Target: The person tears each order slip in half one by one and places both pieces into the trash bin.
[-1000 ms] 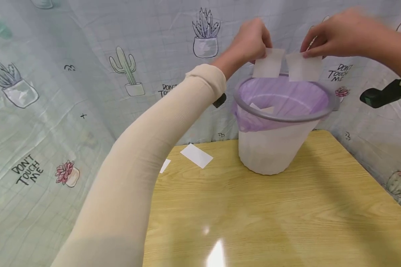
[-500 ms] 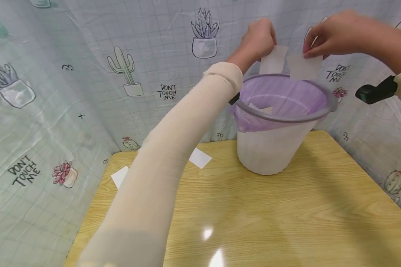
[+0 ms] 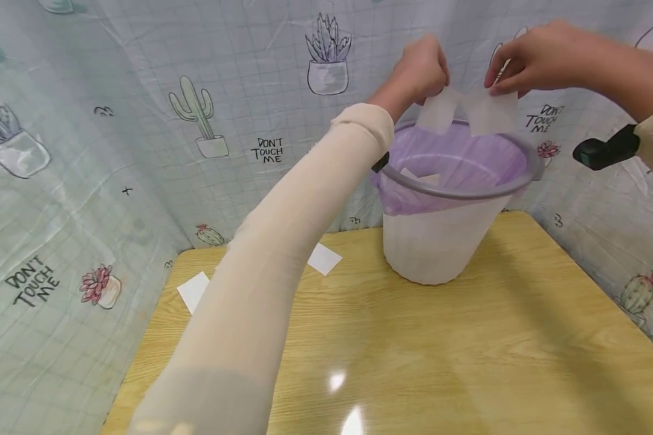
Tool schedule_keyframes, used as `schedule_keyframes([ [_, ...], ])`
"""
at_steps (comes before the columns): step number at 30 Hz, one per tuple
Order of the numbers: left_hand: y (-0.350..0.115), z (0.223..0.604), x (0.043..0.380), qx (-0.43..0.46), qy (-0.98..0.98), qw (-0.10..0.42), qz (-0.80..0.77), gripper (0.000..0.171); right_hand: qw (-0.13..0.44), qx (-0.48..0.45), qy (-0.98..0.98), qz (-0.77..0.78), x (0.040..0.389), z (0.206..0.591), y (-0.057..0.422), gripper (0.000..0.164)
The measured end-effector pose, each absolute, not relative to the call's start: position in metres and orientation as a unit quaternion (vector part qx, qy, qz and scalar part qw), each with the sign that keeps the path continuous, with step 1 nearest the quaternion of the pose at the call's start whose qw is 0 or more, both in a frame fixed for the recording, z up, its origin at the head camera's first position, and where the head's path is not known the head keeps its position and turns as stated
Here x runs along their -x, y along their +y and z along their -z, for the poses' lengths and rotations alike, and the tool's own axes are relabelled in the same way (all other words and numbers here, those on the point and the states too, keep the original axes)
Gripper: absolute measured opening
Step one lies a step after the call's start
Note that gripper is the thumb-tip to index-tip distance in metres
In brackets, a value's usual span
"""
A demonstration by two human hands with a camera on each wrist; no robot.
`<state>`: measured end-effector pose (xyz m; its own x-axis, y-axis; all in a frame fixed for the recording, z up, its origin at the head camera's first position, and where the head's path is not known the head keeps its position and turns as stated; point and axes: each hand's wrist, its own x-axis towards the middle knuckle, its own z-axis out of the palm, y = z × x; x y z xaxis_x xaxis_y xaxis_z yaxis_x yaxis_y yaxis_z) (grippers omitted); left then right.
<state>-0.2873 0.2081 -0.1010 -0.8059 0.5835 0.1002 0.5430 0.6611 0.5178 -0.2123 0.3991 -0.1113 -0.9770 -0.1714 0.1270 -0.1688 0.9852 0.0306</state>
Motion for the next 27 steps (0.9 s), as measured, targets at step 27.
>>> schedule_keyframes([
  [27, 0.091, 0.138, 0.341, -0.403, 0.898, 0.057, -0.168, 0.034, 0.001, -0.160, -0.985, -0.071, 0.184, 0.134, 0.330, 0.032],
])
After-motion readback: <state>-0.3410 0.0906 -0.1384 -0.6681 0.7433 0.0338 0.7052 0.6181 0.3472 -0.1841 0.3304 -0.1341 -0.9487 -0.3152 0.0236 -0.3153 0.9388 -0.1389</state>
